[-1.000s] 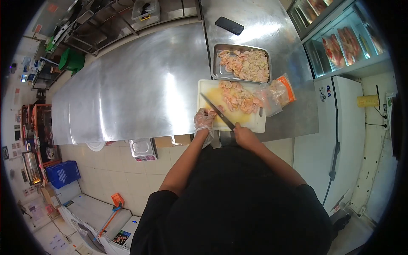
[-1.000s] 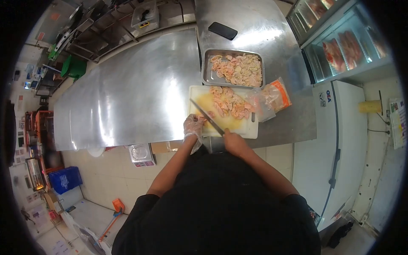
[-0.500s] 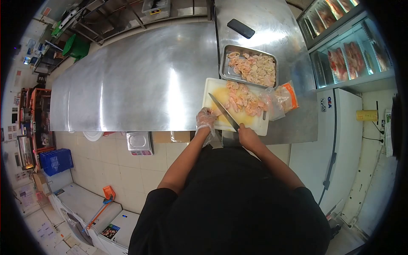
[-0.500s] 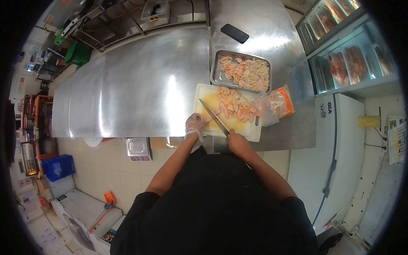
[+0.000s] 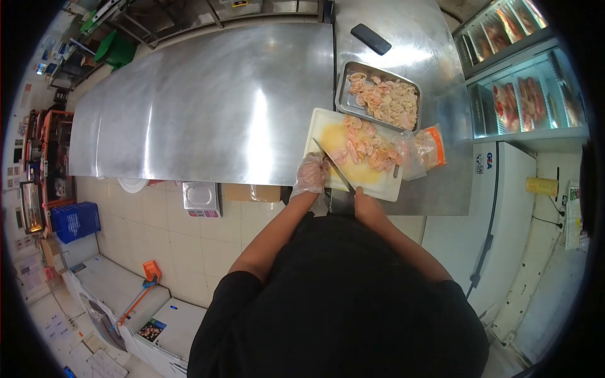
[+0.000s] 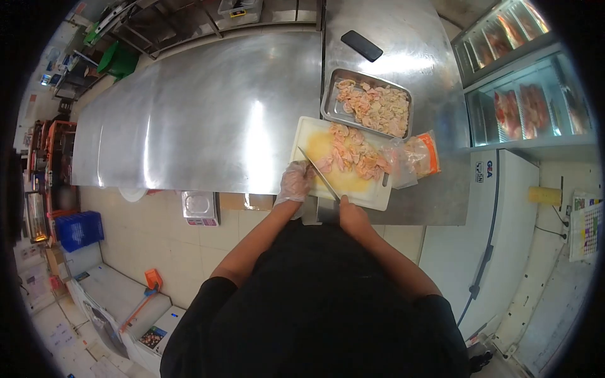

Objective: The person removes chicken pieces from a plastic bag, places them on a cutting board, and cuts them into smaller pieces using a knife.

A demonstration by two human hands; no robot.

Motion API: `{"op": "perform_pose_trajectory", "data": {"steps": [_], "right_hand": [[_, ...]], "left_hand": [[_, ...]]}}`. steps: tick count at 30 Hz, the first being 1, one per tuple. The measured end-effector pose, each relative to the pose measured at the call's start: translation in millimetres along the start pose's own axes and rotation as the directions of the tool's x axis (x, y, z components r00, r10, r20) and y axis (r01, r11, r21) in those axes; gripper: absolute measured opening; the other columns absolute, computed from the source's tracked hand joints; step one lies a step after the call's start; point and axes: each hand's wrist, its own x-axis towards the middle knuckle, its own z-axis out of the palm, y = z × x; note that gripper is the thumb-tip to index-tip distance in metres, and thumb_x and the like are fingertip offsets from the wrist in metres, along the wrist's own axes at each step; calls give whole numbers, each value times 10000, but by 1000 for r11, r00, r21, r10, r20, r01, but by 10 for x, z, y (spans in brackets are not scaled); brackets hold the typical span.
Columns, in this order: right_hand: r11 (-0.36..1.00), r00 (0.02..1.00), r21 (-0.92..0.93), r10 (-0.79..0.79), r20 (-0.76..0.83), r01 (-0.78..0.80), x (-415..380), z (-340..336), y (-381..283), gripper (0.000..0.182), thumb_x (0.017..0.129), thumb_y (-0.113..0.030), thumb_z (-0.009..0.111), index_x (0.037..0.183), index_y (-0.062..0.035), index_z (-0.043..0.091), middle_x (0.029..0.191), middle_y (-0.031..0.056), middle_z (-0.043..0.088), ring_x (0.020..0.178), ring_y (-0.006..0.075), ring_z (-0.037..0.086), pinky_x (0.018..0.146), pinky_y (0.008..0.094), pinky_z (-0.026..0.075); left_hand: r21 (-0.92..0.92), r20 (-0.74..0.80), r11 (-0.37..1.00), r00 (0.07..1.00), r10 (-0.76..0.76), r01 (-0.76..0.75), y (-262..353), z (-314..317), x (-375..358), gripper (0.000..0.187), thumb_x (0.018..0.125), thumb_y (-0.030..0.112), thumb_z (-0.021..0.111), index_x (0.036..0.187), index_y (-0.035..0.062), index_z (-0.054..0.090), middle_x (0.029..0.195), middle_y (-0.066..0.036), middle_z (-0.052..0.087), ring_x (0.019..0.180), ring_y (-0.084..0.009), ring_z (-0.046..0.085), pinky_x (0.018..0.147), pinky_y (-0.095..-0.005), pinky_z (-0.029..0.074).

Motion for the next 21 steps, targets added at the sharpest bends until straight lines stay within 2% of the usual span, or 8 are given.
{"op": "perform_pose_trajectory", "data": {"steps": [2, 4, 8, 12, 14, 16, 19, 21], "right_hand": [[1000, 1000, 1, 27, 16, -27, 55, 75, 9, 165, 957, -133, 409, 1012, 17, 451, 800, 289, 641, 814, 469, 639, 729, 544, 501], [985, 966, -20, -170, -193, 169, 205, 156, 9, 189, 931, -96, 412, 1043, 50, 456, 738, 276, 634, 714, 456, 640, 644, 547, 498], [991, 965, 14, -128, -229, 134, 843, 74, -436, 210, 896, -78, 432, 1053, 58, 460, 755, 290, 632, 743, 465, 638, 669, 536, 506], [982, 952, 29, -175, -250, 188, 1068, -59, -650, 210, 891, -74, 439, 1053, 58, 461, 751, 299, 625, 739, 474, 631, 676, 545, 501], [956, 903, -7, -279, -327, 292, 1068, -50, -488, 191, 904, -85, 445, 1041, 47, 456, 760, 308, 622, 740, 480, 627, 676, 552, 498], [988, 972, -30, -157, -176, 154, 777, -151, -351, 181, 900, -79, 424, 1035, 38, 451, 815, 285, 644, 790, 448, 649, 723, 544, 502], [998, 995, -34, -58, -82, 55, 338, -172, -102, 204, 907, -85, 411, 1069, 32, 455, 835, 295, 638, 795, 453, 642, 725, 547, 498], [996, 998, -72, 58, -16, -59, 219, -69, 33, 214, 907, -86, 407, 1086, 20, 454, 836, 302, 633, 804, 470, 633, 731, 555, 491]], "left_hand": [[5, 42, 1000, 999, 9, -9, -84, 112, 0, 128, 824, 163, 617, 911, 70, 622, 851, -167, 638, 797, -372, 628, 689, -466, 509], [2, 84, 1000, 996, 10, -10, -109, 208, -15, 128, 838, 175, 621, 918, 75, 630, 884, -168, 643, 827, -366, 630, 693, -451, 511], [-53, 74, 997, 996, 51, -48, -192, 213, -64, 89, 817, 142, 630, 872, 73, 621, 852, -163, 629, 817, -367, 622, 667, -468, 495], [-140, 149, 990, 989, 6, 15, -202, 140, -52, 90, 815, 130, 636, 865, 56, 625, 847, -163, 624, 810, -362, 620, 684, -466, 489], [-163, 129, 986, 992, -6, 28, -193, 63, -42, 108, 824, 142, 630, 886, 54, 631, 857, -167, 624, 816, -364, 618, 698, -465, 488], [-188, 126, 981, 992, -29, 53, -190, 12, -26, 127, 832, 153, 623, 908, 51, 637, 867, -171, 624, 822, -365, 617, 713, -464, 488], [-258, 99, 953, 986, -135, 156, -95, -15, 49, 145, 837, 171, 621, 926, 60, 652, 880, -178, 629, 833, -375, 615, 743, -459, 492], [-136, 75, 988, 995, -70, 79, -13, 22, 162, 138, 831, 169, 624, 909, 60, 655, 887, -181, 630, 842, -379, 613, 756, -455, 498]]}}
